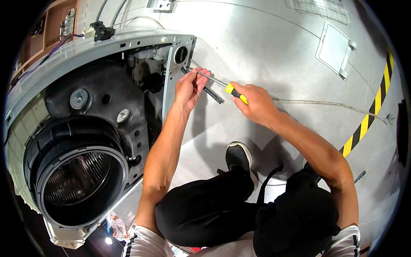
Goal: The person unscrews a component from the side of a washing machine using a screwdriver and then assists another person in fitting and securing a plastic bracket onto the machine.
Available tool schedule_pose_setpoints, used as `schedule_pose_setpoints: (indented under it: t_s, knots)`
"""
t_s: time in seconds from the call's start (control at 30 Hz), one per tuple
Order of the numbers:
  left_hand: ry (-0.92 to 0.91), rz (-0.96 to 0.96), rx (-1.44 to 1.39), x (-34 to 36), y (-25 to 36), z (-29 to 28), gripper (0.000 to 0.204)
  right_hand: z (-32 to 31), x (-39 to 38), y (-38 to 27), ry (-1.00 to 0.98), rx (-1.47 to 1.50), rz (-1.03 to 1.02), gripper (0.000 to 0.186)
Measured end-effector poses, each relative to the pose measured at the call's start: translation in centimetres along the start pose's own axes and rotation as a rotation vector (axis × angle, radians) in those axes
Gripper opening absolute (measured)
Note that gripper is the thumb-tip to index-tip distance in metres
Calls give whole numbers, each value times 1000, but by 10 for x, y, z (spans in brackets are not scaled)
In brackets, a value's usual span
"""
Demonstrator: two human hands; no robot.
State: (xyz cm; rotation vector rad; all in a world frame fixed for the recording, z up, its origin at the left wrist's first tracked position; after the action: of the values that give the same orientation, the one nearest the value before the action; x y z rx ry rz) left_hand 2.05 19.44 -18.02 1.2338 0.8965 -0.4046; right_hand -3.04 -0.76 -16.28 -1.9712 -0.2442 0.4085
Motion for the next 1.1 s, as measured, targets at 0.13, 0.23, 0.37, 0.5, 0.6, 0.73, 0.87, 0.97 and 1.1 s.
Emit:
schedule_pose_setpoints:
  t_s: [0.13, 0.23, 0.37, 0.5, 0.6, 0.73, 0.87, 0.97, 1.1]
  knots:
    - [9, 19, -28, -1, -1, -2, 23, 1, -3, -2, 18, -21, -1, 40]
    - [15, 34, -31, -3, -1, -3, 22, 0, -4, -6, 9, -39, 8, 40]
    - [6, 28, -43, -1, 2, 0, 21, 0, -2, -6, 31, -93, -6, 38]
    - [23, 28, -48, 0, 1, -3, 20, 1, 0, -3, -19, -101, 39, 40]
    - [45, 42, -72, 3, 0, -5, 20, -6, -1, 3, 54, 1, 110, 44]
    - [86, 21, -63, 7, -3, -9, 22, -19, -11, 18, 188, 37, 197, 42]
    - [116, 26, -10, 9, -4, -14, 24, -2, -14, 30, -52, 411, 388, 33]
    - [69, 9, 25, 1, -4, -2, 23, 16, -21, 40, -198, 829, 652, 33]
    - [35, -19, 62, 0, -3, 4, 21, 9, -19, 36, -156, 893, 726, 35]
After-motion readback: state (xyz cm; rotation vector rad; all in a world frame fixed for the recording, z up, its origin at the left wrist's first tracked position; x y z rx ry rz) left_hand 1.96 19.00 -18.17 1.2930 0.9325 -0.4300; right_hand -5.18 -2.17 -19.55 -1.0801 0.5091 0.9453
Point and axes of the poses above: each hand's wrist, its own x-axis towards the middle knuckle, its own z-axis out of the palm, y = z × x, the point moved 8 cm from there along x, towards the middle knuckle, and after that the axes turned 5 degrees about -x, right-handed, at the moved point
